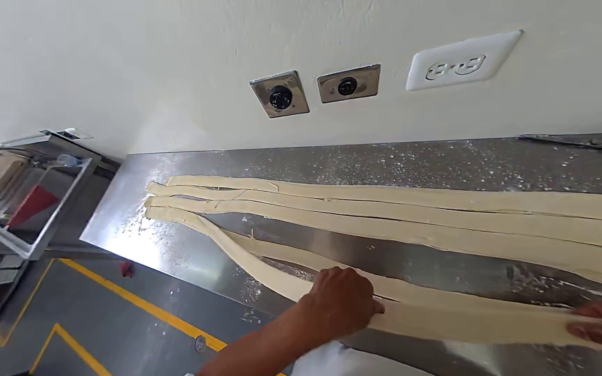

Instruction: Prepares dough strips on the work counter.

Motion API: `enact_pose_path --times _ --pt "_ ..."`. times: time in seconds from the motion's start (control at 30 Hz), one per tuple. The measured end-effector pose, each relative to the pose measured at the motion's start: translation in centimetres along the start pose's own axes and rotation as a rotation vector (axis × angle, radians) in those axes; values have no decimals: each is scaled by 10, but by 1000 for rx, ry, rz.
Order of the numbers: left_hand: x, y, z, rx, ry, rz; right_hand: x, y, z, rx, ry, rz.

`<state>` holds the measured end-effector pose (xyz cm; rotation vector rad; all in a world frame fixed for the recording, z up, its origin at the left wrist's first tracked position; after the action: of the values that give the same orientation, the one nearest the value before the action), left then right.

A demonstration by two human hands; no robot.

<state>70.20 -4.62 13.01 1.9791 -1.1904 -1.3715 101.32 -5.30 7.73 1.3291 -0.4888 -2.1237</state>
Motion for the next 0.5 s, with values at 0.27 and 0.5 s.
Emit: enact_pose_path --times 0.27,0.5 --pt "8 -56 22 38 133 -49 -2 -6 -78 165 30 -20" --pt "5 -73 10 105 129 -122 -26 21 -97 251 177 -40"
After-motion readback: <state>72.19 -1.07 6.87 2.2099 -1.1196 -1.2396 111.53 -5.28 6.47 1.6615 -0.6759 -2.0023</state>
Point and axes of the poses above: each hand's wrist, its own y-axis away from the middle knuckle, its own x-axis out of the palm, z = x × y, the point moved 9 cm from there along -y, towards the middle knuckle, and after that the axes turned 5 degrees about y, right-handed, at the moved point
